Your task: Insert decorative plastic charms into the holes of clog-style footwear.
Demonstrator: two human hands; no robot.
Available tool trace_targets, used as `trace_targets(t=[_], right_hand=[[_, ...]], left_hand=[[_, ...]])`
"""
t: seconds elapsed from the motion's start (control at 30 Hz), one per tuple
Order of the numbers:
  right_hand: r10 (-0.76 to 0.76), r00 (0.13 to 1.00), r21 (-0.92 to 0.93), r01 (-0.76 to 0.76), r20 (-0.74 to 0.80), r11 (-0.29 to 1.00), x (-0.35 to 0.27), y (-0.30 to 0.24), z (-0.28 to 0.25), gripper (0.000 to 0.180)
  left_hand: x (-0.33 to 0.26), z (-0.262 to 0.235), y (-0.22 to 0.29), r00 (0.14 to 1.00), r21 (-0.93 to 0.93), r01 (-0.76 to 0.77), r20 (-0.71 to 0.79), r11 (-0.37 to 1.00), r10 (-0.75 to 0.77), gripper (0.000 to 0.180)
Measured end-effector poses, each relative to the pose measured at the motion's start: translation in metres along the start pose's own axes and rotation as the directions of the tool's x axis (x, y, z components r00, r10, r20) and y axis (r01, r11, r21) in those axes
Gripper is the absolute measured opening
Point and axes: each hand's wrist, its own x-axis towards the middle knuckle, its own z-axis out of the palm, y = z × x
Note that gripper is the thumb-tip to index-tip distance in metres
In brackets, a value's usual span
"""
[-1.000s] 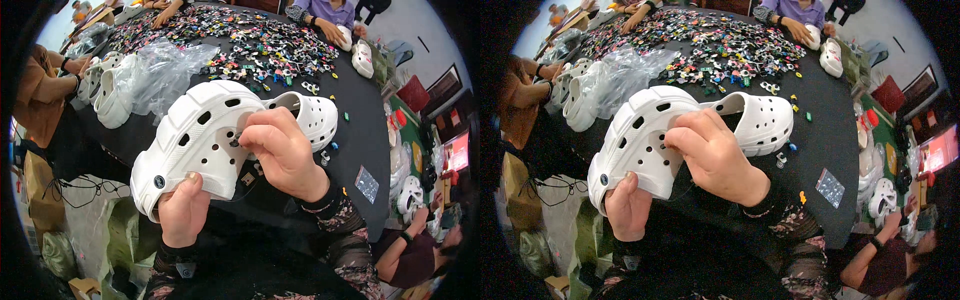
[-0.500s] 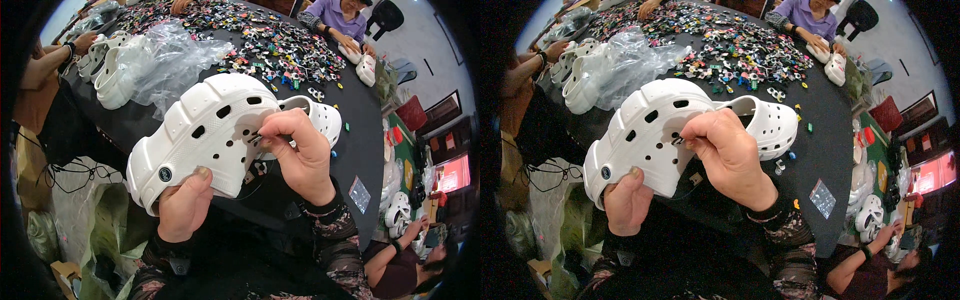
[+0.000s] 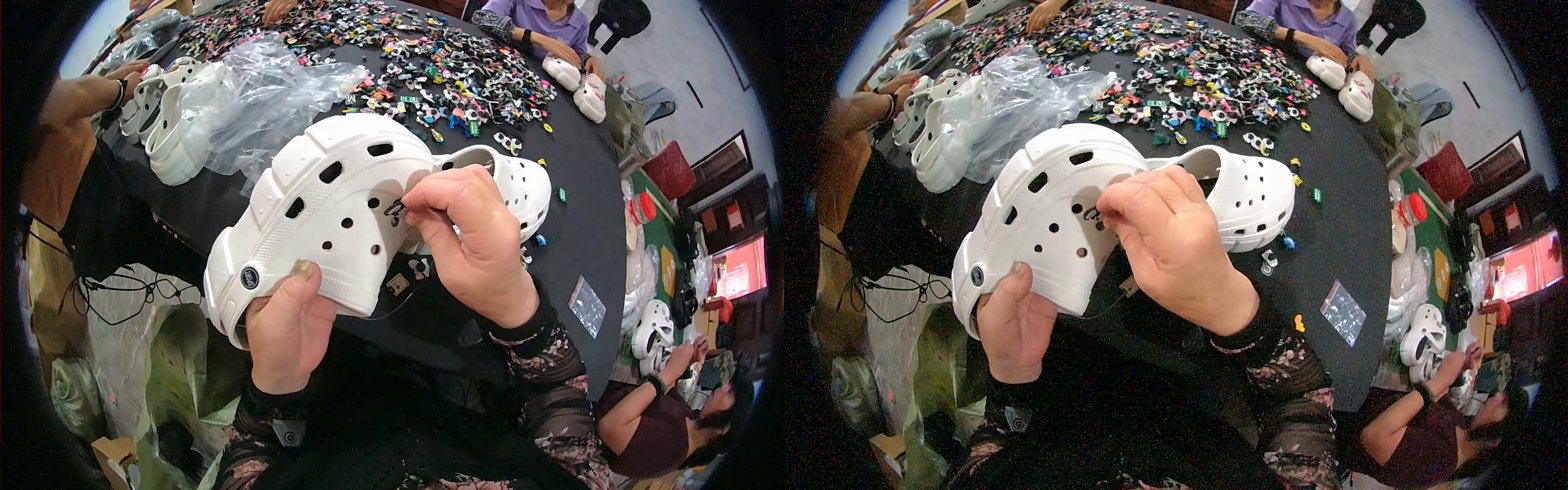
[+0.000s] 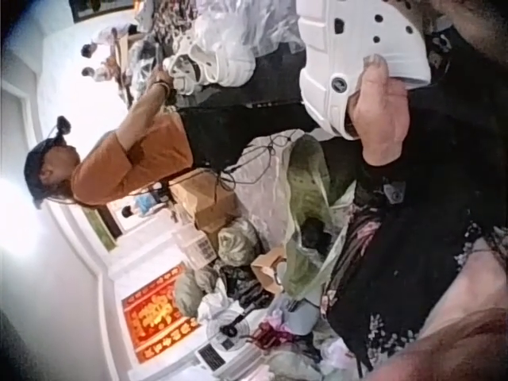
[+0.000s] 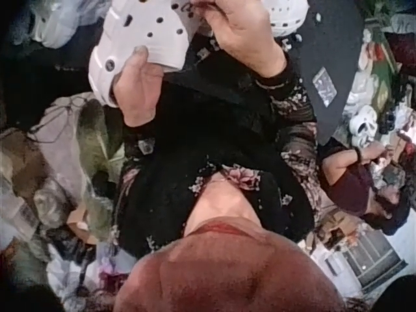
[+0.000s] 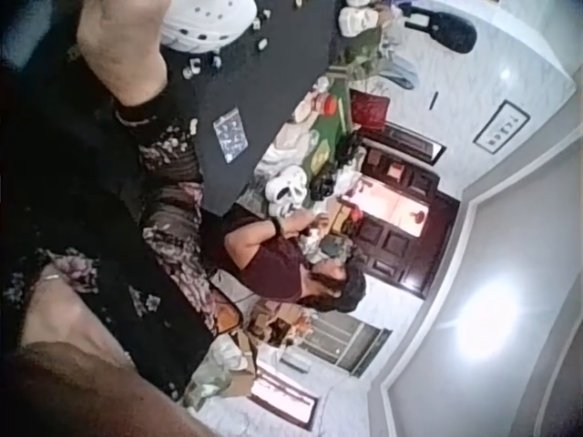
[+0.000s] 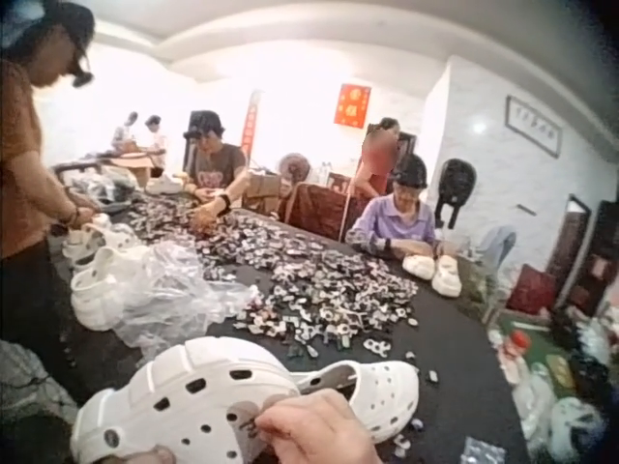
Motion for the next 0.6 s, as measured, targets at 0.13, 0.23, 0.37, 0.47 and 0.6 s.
trace_targets(t=[0.13,0.23,0.37,0.47,0.6], right_hand=[[0.046,0.999,0.039,-0.046,-0.011,0.998,-0.002,-0.001,0.0,0.02],[0.18,0.982,0.176,-0.169,-0.049,0.97,-0.003,-0.006,0.002,0.019],[0.242,0.969,0.203,-0.246,0.041,0.948,-0.005,0.0,0.003,0.016],[0.215,0.977,0.258,-0.208,0.002,0.943,-0.006,0.004,0.009,0.016],[0.128,0.992,0.172,-0.125,-0.007,0.977,-0.005,0.005,0.01,0.017]], left_hand=[[0.003,-0.003,-0.001,0.998,-0.04,0.003,-0.069,0.999,-0.006,0.05],[0.008,-0.011,0.008,0.991,-0.139,0.052,-0.114,0.989,-0.068,0.046],[0.015,-0.015,0.014,0.99,-0.166,0.094,-0.09,0.982,-0.11,0.046],[0.018,-0.016,0.018,0.989,-0.148,0.1,-0.09,0.984,-0.114,0.046],[0.021,-0.015,0.022,0.986,-0.136,0.127,-0.092,0.983,-0.14,0.046]])
